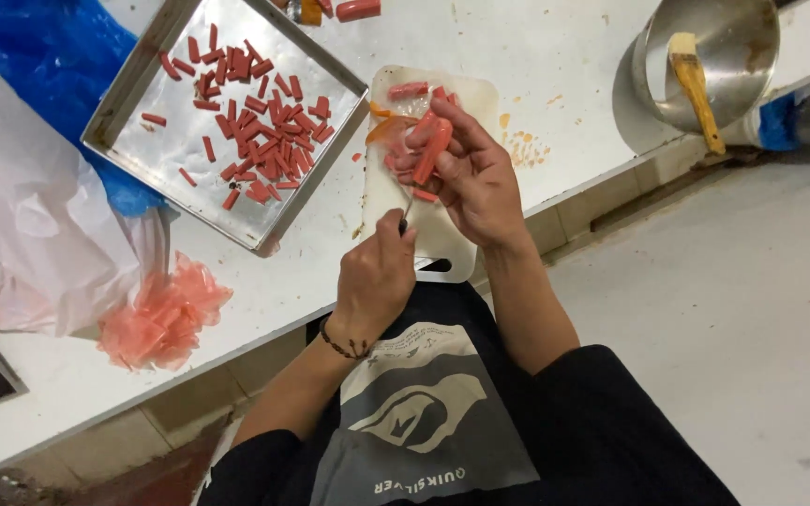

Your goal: Slicing sausages into small pieces using a knife and organizing them on a metal tray.

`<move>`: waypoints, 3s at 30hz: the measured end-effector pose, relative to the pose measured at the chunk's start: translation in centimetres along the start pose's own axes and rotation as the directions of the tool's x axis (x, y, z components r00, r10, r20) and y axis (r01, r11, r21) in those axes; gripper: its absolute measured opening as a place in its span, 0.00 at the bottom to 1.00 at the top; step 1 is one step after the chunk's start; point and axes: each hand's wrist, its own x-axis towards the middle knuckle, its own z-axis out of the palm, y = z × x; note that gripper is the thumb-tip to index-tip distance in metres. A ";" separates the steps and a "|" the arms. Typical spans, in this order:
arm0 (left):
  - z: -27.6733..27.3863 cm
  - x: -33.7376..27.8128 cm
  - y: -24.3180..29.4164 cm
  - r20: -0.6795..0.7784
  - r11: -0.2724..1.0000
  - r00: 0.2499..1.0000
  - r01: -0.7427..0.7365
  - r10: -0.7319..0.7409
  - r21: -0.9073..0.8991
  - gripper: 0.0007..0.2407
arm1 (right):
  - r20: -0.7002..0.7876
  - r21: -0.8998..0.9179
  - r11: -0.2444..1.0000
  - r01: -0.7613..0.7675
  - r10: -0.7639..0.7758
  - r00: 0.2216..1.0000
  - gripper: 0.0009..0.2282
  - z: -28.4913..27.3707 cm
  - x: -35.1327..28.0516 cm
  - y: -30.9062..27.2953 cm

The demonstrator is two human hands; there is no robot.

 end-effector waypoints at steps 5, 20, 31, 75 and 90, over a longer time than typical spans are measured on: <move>-0.1 0.3 0.4 -0.045 0.984 0.991 -0.115 0.122 0.140 0.10 | -0.024 -0.053 0.997 0.047 -0.049 0.999 0.18 0.7 -0.8 -1.1; -0.9 1.7 0.9 -0.069 0.990 0.997 -0.037 0.046 0.134 0.09 | -0.119 0.048 0.994 0.099 -0.093 0.989 0.17 1.3 0.3 0.1; -0.2 2.9 0.3 -0.070 0.997 0.997 -0.002 0.007 0.081 0.09 | -0.140 0.054 0.996 0.073 -0.065 0.988 0.16 1.0 0.9 1.6; -1.1 3.8 -3.2 0.179 0.963 0.948 0.268 -0.265 0.006 0.09 | -0.285 0.036 0.985 -0.168 0.171 0.943 0.12 1.0 5.5 3.7; 2.0 3.8 -4.8 0.087 0.965 0.962 0.253 -0.258 0.066 0.08 | -0.289 0.063 0.985 -0.158 0.170 0.942 0.11 1.1 6.1 4.4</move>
